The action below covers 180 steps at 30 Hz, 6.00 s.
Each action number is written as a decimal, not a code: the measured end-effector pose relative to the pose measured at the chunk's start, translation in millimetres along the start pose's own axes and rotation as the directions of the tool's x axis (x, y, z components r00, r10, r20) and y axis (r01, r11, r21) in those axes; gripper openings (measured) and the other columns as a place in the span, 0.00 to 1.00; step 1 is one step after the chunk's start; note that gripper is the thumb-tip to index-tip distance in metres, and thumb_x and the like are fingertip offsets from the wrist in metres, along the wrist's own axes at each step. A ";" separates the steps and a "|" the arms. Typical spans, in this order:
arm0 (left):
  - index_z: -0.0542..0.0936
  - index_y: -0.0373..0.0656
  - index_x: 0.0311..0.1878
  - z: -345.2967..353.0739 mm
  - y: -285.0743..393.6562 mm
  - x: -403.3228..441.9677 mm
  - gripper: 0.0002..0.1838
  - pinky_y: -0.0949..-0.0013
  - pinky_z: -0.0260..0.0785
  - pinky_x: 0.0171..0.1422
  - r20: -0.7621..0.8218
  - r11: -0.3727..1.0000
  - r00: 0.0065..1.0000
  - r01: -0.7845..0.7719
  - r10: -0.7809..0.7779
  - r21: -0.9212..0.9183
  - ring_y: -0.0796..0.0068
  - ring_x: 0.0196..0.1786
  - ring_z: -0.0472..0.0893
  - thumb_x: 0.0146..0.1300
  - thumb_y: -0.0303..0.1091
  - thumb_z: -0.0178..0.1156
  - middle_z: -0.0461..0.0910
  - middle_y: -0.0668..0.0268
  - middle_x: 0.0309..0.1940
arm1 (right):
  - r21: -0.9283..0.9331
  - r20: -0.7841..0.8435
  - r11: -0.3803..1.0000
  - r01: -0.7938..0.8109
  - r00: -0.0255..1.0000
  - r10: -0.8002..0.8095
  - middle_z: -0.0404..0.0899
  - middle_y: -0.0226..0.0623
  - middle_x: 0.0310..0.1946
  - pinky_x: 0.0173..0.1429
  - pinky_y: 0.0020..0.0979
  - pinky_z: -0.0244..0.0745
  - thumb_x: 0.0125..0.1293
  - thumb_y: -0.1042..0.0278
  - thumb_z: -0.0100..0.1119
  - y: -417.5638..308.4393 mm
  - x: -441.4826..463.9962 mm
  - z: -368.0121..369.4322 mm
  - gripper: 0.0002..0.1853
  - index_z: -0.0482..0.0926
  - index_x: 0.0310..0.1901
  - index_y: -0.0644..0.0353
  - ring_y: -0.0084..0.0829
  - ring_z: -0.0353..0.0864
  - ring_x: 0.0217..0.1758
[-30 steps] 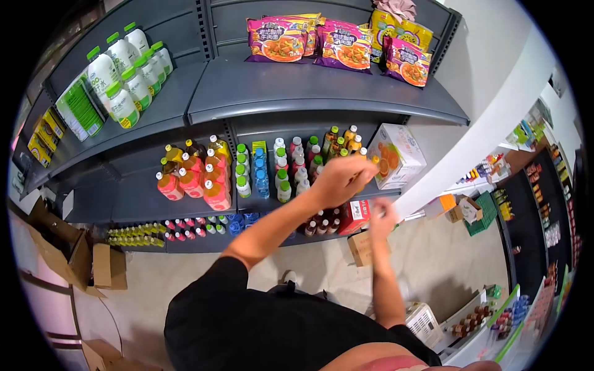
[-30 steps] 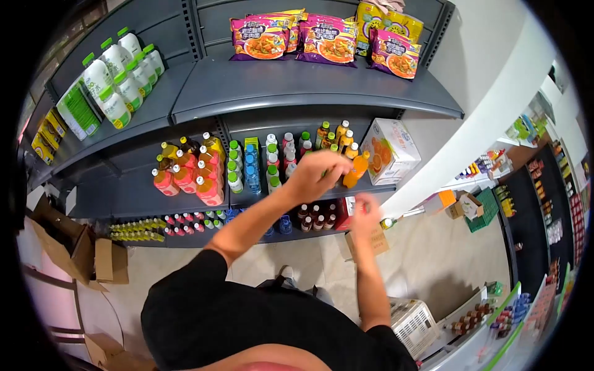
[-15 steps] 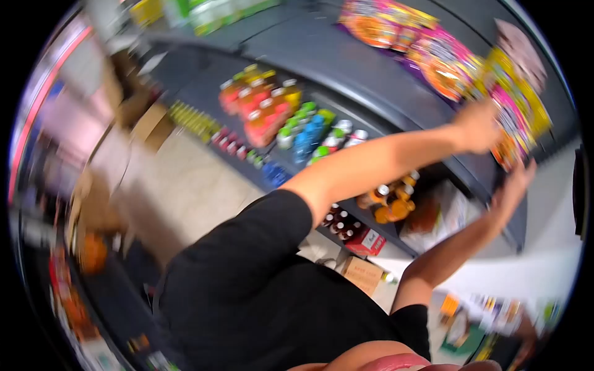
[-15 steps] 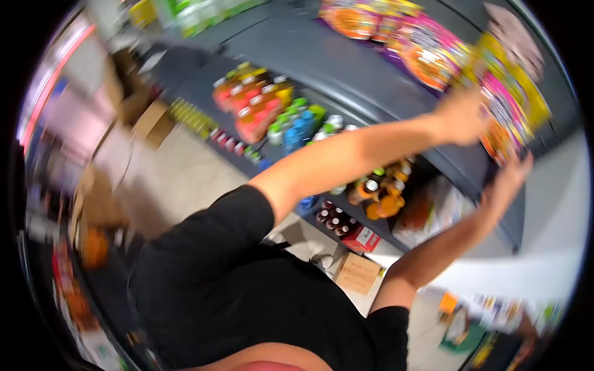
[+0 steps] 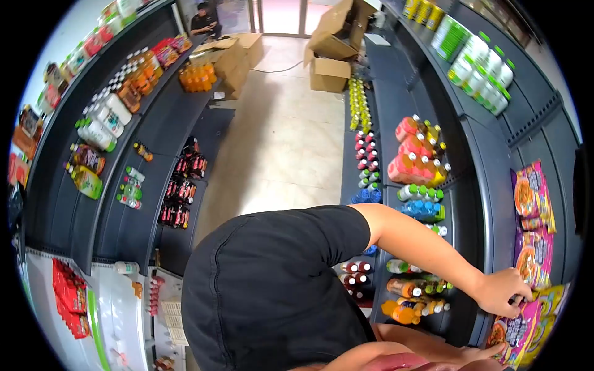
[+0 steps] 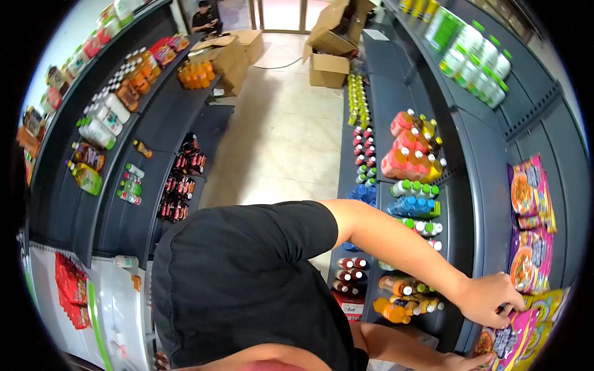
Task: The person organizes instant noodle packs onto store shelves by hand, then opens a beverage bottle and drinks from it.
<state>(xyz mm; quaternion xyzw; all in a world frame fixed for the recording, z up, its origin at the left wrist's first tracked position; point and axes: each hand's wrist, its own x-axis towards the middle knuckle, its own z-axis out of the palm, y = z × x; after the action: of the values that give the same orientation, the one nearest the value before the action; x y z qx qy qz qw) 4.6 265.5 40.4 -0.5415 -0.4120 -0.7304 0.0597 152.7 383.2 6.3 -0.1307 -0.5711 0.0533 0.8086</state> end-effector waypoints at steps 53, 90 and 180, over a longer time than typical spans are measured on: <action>0.70 0.42 0.77 -1017.0 214.2 -469.0 0.33 0.66 0.77 0.61 -0.993 0.602 -0.109 0.791 -0.032 -0.107 0.74 0.54 0.82 0.68 0.22 0.61 0.83 0.60 0.58 | -0.413 0.337 0.417 -0.810 -0.561 -0.756 0.75 0.51 0.64 0.64 0.34 0.80 0.64 0.84 0.69 -860.0 -794.4 492.4 0.41 0.59 0.77 0.65 0.37 0.81 0.64; 0.76 0.43 0.70 -1580.4 413.6 -422.5 0.29 0.49 0.57 0.80 -0.615 -0.038 0.206 0.961 0.761 0.275 0.49 0.75 0.70 0.64 0.33 0.68 0.72 0.51 0.72 | -0.234 0.489 -0.036 -0.972 -0.085 -0.868 0.74 0.50 0.66 0.57 0.31 0.79 0.64 0.82 0.72 -1520.6 -989.2 711.7 0.40 0.59 0.74 0.69 0.34 0.81 0.59; 0.86 0.43 0.54 -786.4 -180.2 -631.7 0.17 0.49 0.66 0.74 0.757 0.706 -0.618 0.437 -0.214 0.557 0.54 0.67 0.77 0.70 0.40 0.58 0.82 0.52 0.59 | -0.209 -0.454 -0.793 -0.572 -0.662 0.597 0.91 0.28 0.40 0.36 0.39 0.79 0.62 0.68 0.72 -780.0 -804.2 -250.0 0.15 0.85 0.50 0.54 0.24 0.85 0.32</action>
<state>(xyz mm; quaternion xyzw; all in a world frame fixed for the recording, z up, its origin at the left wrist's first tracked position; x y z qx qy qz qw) -418.1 -367.7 -645.5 -0.6790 -0.3811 0.0761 -0.6229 62.9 -592.6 -591.5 -0.7695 -0.0973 0.6098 0.1633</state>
